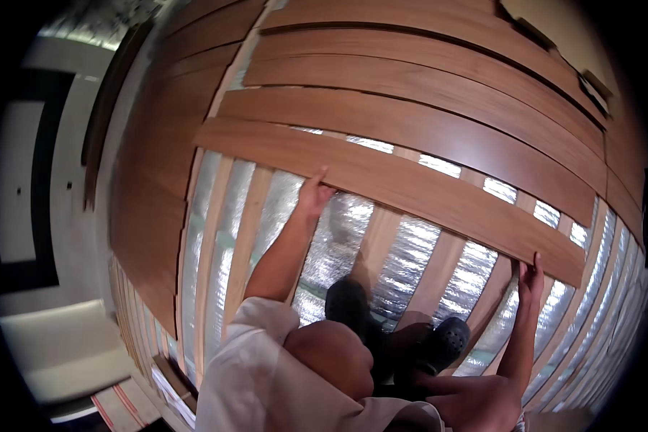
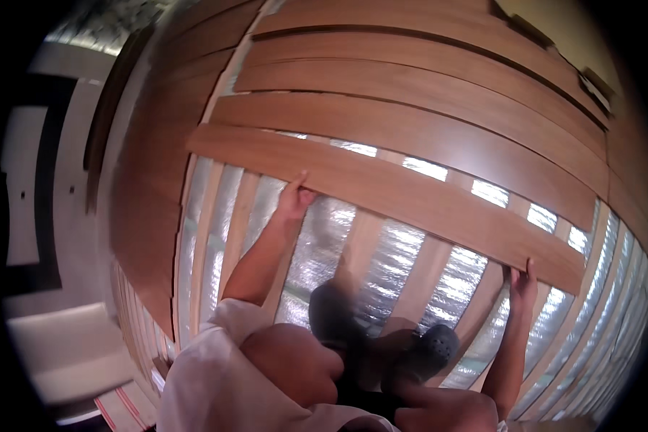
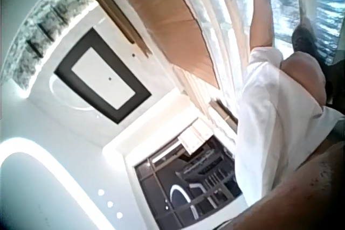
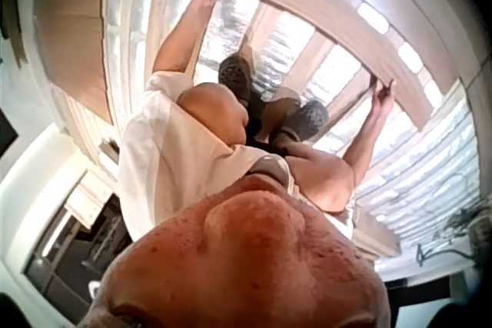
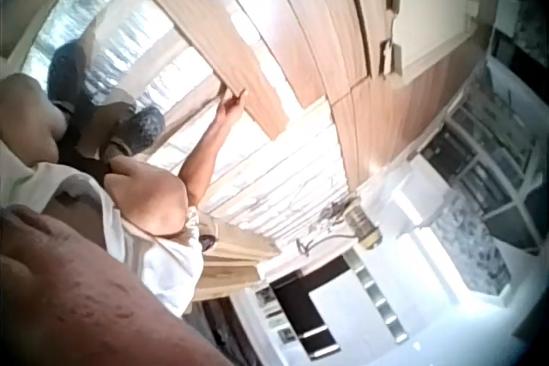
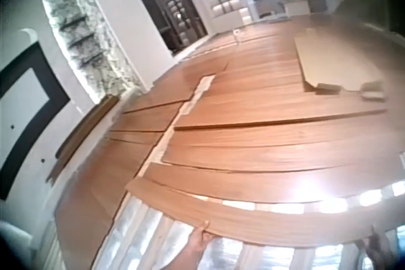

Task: The person moves cardboard boxes on a floor frame, uses a knife to cut open a box, and removes a wooden floor plank.

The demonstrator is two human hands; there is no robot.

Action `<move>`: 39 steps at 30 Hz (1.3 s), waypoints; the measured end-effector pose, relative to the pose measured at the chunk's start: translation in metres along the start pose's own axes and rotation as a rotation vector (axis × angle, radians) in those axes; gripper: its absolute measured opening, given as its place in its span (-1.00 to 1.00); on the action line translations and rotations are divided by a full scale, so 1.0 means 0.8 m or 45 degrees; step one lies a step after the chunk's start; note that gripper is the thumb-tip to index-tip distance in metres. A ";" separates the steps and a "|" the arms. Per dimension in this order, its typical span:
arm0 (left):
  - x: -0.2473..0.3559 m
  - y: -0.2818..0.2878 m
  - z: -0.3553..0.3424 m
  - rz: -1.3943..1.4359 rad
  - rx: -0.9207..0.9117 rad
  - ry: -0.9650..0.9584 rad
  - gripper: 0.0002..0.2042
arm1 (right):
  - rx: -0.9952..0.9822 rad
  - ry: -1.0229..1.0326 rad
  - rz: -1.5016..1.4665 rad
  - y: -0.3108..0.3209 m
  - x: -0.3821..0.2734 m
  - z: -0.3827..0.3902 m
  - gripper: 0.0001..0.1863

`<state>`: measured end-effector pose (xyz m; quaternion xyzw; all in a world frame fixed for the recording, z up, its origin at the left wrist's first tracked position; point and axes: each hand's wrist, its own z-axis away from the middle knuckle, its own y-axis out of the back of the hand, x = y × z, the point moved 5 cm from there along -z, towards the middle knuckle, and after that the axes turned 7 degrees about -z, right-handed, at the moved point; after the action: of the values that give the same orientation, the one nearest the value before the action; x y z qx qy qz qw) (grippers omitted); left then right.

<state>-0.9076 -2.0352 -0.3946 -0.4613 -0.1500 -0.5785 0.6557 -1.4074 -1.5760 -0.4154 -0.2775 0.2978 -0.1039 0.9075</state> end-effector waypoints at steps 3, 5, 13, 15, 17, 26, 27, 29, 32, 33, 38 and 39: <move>-0.023 0.012 -0.011 -0.104 -0.059 -0.069 -0.56 | -0.073 0.049 0.095 -0.016 0.000 0.003 -0.53; -0.018 -0.001 -0.005 -0.224 -0.035 -0.063 -0.54 | -0.086 0.053 0.186 -0.025 -0.004 0.001 -0.51; 0.016 0.000 -0.016 -0.784 0.250 0.243 -0.44 | 0.058 -0.174 0.727 -0.035 -0.014 -0.031 -0.52; 0.018 0.017 -0.025 -0.814 0.309 0.306 -0.47 | 0.120 -0.126 0.817 -0.070 0.000 -0.020 -0.55; 0.031 0.022 -0.040 -0.811 0.319 0.348 -0.49 | 0.068 -0.191 0.847 -0.076 0.003 -0.030 -0.53; 0.021 0.032 -0.079 -1.045 0.368 0.401 -0.49 | -0.082 -0.216 0.755 -0.060 0.020 -0.063 -0.64; 0.012 0.031 -0.076 -1.031 0.379 0.381 -0.52 | -0.024 -0.201 0.777 -0.055 0.015 -0.065 -0.63; 0.017 0.037 -0.063 -1.095 0.382 0.307 -0.55 | 0.005 -0.166 0.845 -0.083 0.030 -0.039 -0.63; 0.019 0.053 -0.033 -1.433 0.078 0.050 -0.57 | -0.109 -0.235 0.698 -0.074 0.044 -0.032 -0.65; 0.021 0.090 -0.006 -1.634 -0.123 -0.114 -0.58 | -0.154 -0.094 0.813 -0.085 0.066 -0.019 -0.66; 0.003 0.101 0.172 -2.474 -0.234 -0.208 -0.74 | -0.336 0.333 1.334 -0.140 0.101 0.026 -0.60; 0.003 0.107 0.220 -2.530 -0.235 -0.085 -0.74 | -0.477 0.513 1.454 -0.153 0.117 0.022 -0.61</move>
<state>-0.7706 -1.9078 -0.3368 -0.1914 -0.4407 -0.8606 -0.1687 -1.3246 -1.7023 -0.3799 -0.2042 0.5770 0.4002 0.6821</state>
